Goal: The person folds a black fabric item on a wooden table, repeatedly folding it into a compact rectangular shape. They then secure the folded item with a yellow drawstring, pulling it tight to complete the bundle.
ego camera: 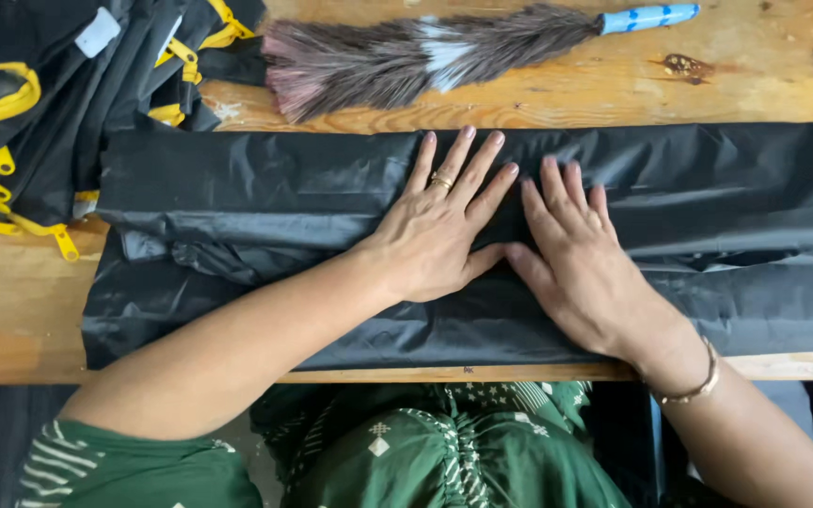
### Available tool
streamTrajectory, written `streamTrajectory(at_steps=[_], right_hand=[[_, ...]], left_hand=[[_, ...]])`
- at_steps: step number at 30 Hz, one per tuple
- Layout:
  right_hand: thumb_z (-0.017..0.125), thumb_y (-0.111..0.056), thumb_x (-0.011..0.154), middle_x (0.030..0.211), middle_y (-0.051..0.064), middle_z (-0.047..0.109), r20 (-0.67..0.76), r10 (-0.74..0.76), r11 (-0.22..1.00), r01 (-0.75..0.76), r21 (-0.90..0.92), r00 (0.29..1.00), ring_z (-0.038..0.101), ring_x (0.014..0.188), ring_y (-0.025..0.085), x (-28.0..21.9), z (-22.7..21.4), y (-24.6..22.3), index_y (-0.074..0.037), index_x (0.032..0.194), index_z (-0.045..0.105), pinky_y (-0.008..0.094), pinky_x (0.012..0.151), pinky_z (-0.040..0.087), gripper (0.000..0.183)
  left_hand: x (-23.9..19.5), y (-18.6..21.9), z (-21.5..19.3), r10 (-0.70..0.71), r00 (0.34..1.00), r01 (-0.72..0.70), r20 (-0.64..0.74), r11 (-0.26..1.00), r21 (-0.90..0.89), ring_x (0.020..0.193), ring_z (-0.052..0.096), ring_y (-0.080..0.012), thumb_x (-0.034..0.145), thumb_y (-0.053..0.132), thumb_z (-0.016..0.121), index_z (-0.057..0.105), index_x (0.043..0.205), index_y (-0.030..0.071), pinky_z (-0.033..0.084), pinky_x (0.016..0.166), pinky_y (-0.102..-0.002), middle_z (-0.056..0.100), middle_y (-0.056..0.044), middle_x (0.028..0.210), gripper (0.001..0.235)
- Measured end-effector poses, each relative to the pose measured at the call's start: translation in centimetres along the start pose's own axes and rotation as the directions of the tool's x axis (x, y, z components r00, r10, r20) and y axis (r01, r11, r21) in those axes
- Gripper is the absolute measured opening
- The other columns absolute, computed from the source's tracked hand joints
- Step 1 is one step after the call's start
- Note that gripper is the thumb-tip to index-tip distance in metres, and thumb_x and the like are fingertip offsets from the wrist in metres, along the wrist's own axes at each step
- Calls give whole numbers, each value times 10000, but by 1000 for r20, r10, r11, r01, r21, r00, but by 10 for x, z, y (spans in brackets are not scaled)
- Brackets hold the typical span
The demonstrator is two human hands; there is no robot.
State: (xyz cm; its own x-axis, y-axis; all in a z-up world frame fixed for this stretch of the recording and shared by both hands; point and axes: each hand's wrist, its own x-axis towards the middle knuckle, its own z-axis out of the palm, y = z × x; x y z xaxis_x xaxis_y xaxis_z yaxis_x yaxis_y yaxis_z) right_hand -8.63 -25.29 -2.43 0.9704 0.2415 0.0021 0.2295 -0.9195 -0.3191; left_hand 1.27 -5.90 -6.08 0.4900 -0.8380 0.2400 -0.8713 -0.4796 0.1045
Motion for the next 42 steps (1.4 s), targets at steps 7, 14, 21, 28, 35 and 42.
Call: streamTrajectory(at_steps=[7,14,21,28,35,42], right_hand=[[355,-455,1094,1728,162,109,-70,-64,988,54,-146,995,58,1585,382,35,8,5,-92,1660,109,579,1248,89,716],[451,-366,1047,1708,260,119,-154,90,965,-124,-232,984,61,1566,459,-10,-6,99,26,1645,188,601,1248,56,762],[715,-152,978,1655,390,240,-366,31,994,-65,-82,930,166,1497,663,-37,-30,90,169,1548,409,723,1221,151,723],[789,-266,764,1590,297,361,-57,-369,929,369,2,928,330,1503,528,-59,-22,-33,-6,1152,666,649,1224,299,484],[534,14,997,1430,322,513,-140,-435,854,358,-376,890,491,1394,526,-60,-14,-32,63,1167,614,666,1170,408,194],[571,40,955,1273,223,664,-181,-413,885,347,-310,893,606,1319,444,-54,-34,-27,-44,1038,715,650,1168,414,187]], left_hand=[[1,-1,2,-15,1000,15,-14,999,-38,1568,104,-422,1009,563,422,229,1620,20,69,1264,-618,250,-241,1673,839],[1,-3,-2,-13,999,12,39,1000,29,1567,98,-430,1045,627,348,261,1620,32,64,1253,-624,126,-246,1689,832],[0,-3,-3,-2,996,-1,87,999,38,1557,35,-468,1064,622,305,210,1644,70,39,1245,-647,51,-254,1687,806],[0,-4,2,-7,997,10,81,999,-44,1555,-1,-477,1070,595,397,265,1640,179,30,1249,-658,4,-245,1681,718],[-1,-4,5,10,1000,-11,-7,986,-169,1548,74,-541,1042,509,580,434,1357,161,48,1244,-698,48,-287,1664,492],[0,-1,-5,47,998,-36,45,975,-219,1510,24,-618,1046,418,599,478,1069,162,42,1200,-772,25,-357,1635,284]])
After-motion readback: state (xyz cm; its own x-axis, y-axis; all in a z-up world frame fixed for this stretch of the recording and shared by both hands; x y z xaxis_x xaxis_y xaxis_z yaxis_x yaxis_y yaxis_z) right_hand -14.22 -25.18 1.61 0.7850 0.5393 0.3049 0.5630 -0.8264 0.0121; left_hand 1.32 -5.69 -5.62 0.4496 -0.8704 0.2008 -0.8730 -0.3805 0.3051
